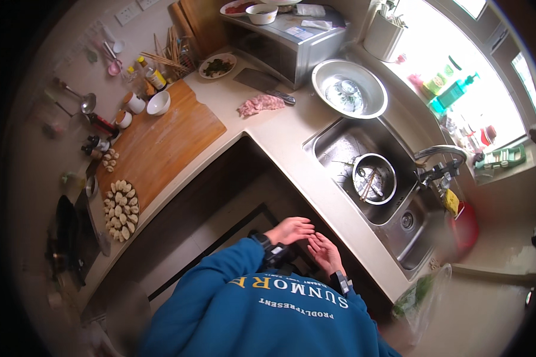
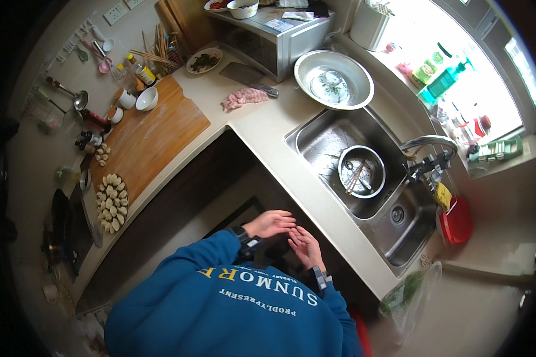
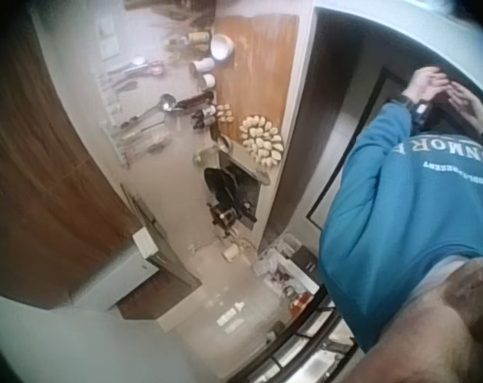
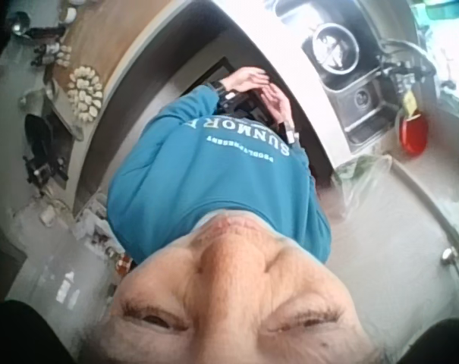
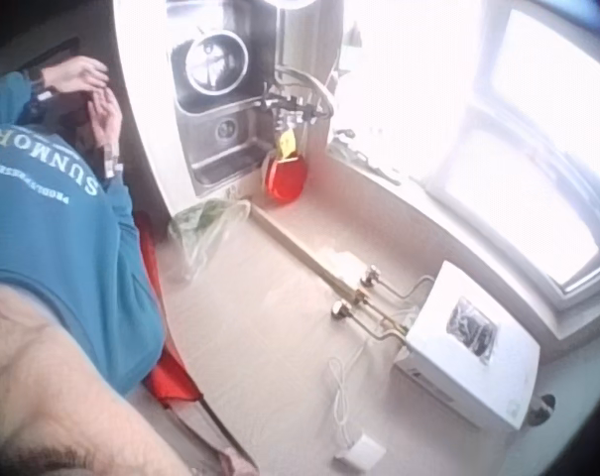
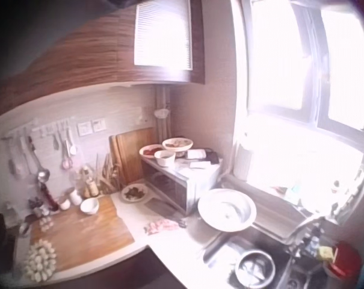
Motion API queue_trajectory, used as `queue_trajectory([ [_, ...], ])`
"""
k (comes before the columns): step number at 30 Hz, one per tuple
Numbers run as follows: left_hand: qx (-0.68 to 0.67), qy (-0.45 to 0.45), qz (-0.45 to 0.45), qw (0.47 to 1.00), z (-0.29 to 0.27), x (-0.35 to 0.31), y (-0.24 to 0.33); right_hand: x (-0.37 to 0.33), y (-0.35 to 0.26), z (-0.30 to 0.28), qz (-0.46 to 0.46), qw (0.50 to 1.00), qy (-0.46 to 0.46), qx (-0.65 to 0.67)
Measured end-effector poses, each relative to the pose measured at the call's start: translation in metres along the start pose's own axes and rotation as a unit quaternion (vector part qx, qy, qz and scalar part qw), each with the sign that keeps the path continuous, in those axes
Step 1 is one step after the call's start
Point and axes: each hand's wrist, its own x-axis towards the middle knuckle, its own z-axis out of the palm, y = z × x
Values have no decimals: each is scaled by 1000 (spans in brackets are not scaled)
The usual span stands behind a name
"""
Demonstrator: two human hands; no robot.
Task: The person prepares dumpling wrappers by rolling dough balls into thin circles using a rolling pin on a wooden board. They handle dough, a rolling pin, and a bowl, and place finished wrappers on the board.
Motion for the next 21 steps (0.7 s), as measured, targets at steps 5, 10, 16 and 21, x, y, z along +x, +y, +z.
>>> queue_trajectory([
  [5, -32, -2, 105, 994, -65, -78, 64, 23, -17, 76, -48, 990, -62, -116],
  [10, -62, 16, 174, 983, -108, -135, 107, 64, -56, 141, -105, 981, -44, -158],
  [16, -91, 32, 217, 971, -130, -160, 144, 125, -132, 200, -188, 969, 1, -158],
  [21, -100, 44, 254, 961, -121, -158, 155, 186, -224, 229, -246, 965, 31, -88],
])
